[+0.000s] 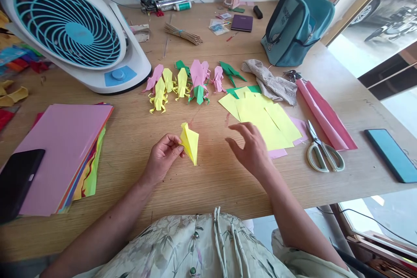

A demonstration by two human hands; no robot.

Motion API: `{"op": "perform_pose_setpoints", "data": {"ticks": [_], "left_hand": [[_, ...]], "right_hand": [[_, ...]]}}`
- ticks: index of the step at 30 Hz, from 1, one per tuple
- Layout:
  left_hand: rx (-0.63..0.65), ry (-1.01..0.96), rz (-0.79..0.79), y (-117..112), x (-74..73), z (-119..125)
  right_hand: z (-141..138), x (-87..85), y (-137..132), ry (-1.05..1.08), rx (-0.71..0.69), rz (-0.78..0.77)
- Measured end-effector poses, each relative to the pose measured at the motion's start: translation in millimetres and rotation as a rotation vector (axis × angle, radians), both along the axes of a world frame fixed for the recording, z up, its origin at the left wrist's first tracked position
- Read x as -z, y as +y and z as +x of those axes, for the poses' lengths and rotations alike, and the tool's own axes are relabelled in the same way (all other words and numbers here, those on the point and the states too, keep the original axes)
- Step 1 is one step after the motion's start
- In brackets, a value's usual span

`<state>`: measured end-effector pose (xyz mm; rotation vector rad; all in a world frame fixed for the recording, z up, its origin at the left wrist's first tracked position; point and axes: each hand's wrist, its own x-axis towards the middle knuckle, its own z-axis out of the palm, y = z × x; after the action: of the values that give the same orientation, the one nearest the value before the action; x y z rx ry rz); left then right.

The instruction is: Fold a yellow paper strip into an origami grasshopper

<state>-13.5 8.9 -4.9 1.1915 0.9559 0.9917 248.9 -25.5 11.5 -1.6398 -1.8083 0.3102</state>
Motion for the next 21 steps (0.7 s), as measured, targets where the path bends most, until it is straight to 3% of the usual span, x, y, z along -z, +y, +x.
{"op": "perform_pose_setpoints", "data": {"ticks": [3, 6, 10, 15, 21], "left_hand": [[-0.005, -0.006, -0.012, 0.8, 1.8, -0.5], [0.004, -0.005, -0.018, 1.9, 3.5, -0.6], [0.014, 0.012, -0.013, 3.7, 5.6, 0.1], [0.008, 0.02, 0.009, 4.5, 7.6, 0.4], [0.025, 0.019, 0.007, 5.2, 9.6, -0.4]], "right_hand": [[38.3, 13.4, -18.8, -0.326, 0.139, -0.059], [69.3, 29.9, -40.0, -0.448, 0.182, -0.166], [86.8, 39.0, -51.5, -0.467, 0.201, -0.118], [83.3, 33.3, -50.2, -0.445, 0.245, -0.012], [98.9, 23.5, -56.6, -0.268, 0.529, 0.18]]}}
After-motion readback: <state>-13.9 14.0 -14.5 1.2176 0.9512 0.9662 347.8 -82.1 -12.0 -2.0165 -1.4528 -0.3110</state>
